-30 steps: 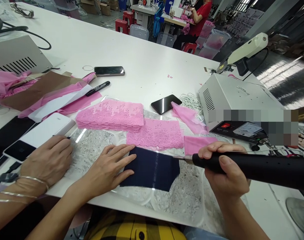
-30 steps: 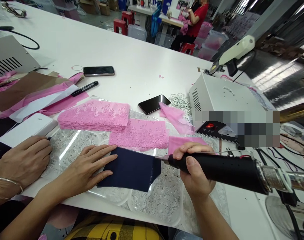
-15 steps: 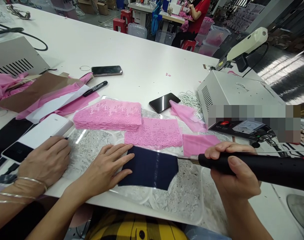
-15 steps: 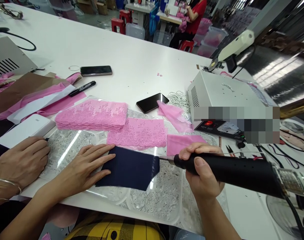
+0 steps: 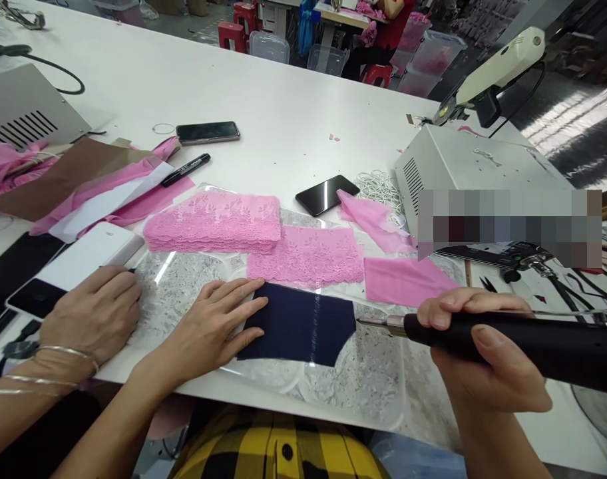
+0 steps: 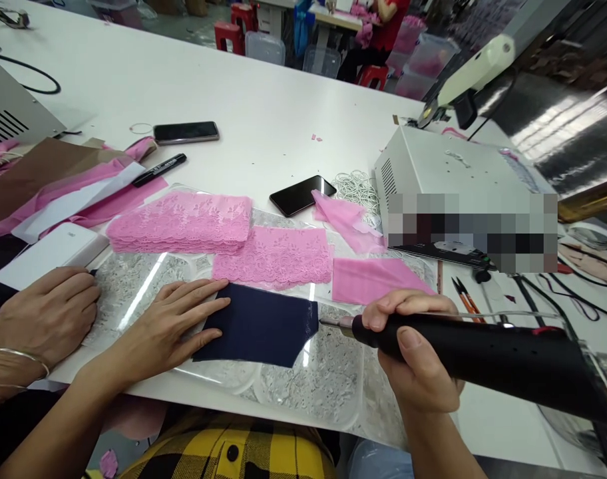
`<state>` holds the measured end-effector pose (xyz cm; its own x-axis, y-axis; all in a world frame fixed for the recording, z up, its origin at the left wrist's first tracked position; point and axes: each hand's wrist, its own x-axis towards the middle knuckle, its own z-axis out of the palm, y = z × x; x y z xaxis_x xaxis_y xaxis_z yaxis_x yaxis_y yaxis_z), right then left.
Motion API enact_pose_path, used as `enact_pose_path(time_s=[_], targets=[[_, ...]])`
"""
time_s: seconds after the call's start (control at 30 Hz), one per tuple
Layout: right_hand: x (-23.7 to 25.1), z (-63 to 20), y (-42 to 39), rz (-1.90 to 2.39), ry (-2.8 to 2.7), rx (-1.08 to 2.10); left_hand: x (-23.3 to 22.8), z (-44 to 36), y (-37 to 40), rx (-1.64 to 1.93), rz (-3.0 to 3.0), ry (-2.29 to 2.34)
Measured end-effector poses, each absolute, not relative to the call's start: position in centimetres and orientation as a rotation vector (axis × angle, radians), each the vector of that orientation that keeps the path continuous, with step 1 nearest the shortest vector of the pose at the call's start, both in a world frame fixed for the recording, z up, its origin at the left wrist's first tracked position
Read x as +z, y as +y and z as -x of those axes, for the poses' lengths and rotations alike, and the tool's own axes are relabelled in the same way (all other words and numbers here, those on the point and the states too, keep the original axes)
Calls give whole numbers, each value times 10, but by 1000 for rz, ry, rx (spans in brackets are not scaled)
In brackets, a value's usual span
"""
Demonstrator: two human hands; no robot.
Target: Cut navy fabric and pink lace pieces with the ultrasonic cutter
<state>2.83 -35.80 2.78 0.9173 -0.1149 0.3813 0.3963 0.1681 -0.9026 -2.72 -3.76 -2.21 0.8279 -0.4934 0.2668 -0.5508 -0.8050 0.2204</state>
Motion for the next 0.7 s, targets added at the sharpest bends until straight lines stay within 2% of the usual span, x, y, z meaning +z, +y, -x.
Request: enact_pose_path(time_s=[0.7], targets=[[23, -35, -354, 1338, -266, -365, -23, 27, -38, 271, -2725, -778]])
